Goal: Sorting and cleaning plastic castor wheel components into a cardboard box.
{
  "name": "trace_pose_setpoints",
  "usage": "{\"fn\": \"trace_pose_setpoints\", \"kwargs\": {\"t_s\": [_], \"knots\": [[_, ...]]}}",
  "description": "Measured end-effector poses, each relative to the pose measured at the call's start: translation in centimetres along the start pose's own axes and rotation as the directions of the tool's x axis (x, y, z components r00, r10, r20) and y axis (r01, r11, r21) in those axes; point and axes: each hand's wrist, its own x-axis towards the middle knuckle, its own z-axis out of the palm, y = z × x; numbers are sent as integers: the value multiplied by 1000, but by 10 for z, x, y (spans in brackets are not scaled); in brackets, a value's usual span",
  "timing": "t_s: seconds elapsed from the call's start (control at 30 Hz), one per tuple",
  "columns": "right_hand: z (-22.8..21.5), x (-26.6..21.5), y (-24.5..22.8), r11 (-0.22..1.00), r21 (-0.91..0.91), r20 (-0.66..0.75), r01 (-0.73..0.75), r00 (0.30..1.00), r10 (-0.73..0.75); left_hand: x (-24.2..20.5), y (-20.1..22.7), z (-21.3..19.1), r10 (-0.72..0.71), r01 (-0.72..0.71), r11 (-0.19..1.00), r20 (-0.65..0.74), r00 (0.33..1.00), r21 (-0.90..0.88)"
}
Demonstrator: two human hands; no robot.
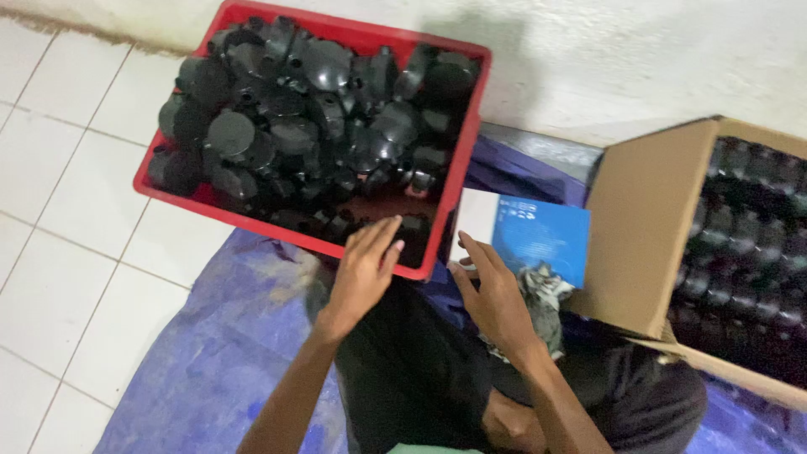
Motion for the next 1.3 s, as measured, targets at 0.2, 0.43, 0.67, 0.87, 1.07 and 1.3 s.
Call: {"fn": "trace_pose_setpoints", "kwargs": {"t_s": [0.2, 0.43, 0.67, 0.87, 1.07, 1.3], "knots": [[43, 56, -2, 991, -37, 81, 126, 989, -123, 20, -75, -16, -102, 97, 989, 34, 994, 108], [109, 120, 11, 991, 36, 200, 126, 971, -131, 46, -140, -23, -186, 158, 955, 94, 978, 251], [171, 206, -3, 991, 47, 343, -126, 934, 102, 90, -187, -40, -173, 149, 874, 10, 985, 462], [226, 264, 11, 790, 337, 521, -512, 800, 297, 115, -251, -35, -295, 171, 752, 93, 951, 636], [242, 273, 6, 674, 441, 587, -593, 758, 282, 118, -256, -34, -304, 202, 855, 147, 941, 478], [222, 246, 23, 446, 521, 617, -728, 682, 393, 83, -160, -52, -234, 176, 924, 139, 962, 339]]}}
